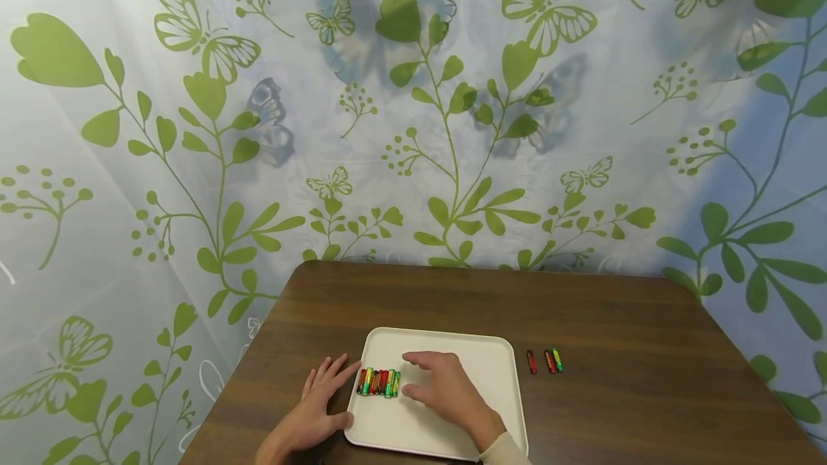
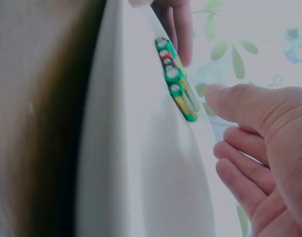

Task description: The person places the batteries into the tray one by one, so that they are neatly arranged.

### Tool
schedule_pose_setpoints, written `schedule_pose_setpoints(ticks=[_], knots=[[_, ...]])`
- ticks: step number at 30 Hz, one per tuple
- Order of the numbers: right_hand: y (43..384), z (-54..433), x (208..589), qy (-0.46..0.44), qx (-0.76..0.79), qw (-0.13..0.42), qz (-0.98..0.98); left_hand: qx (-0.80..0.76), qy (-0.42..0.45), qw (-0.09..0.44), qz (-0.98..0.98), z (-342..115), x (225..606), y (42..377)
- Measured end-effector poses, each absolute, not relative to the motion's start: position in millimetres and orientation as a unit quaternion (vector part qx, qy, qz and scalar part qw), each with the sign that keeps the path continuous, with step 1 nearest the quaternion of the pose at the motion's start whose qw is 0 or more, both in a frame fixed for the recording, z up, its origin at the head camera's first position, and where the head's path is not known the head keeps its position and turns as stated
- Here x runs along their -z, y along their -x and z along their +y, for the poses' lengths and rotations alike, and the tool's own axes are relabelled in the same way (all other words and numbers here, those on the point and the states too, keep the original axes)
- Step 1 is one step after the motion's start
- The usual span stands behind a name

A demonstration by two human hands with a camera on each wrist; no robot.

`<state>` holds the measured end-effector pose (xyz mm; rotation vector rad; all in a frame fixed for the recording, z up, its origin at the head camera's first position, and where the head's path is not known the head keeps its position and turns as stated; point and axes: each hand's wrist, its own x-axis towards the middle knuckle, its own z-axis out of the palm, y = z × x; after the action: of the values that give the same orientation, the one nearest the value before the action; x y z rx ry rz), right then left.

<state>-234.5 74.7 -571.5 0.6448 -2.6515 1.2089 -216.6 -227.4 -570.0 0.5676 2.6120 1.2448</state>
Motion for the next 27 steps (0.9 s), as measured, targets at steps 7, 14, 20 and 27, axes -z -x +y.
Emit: schedule_pose_setpoints(ticks=[7,14,20,27], knots=[[233,91,567,-0.224,-0.387,0.085,-0.89,-0.422,-0.193,0.097,0.88,-228,571,217],[230,110,563,-0.224,-0.384,0.084,-0.892,-0.424,-0.192,0.097,0.88,-228,571,216],[225,133,561,-0.237,-0.361,0.111,-0.895,-0.423,-0.19,0.097,0.881,-228,571,215],[219,165,558,-0.251,-0.338,0.105,-0.901,-0.422,-0.188,0.102,0.881,-226,571,215]])
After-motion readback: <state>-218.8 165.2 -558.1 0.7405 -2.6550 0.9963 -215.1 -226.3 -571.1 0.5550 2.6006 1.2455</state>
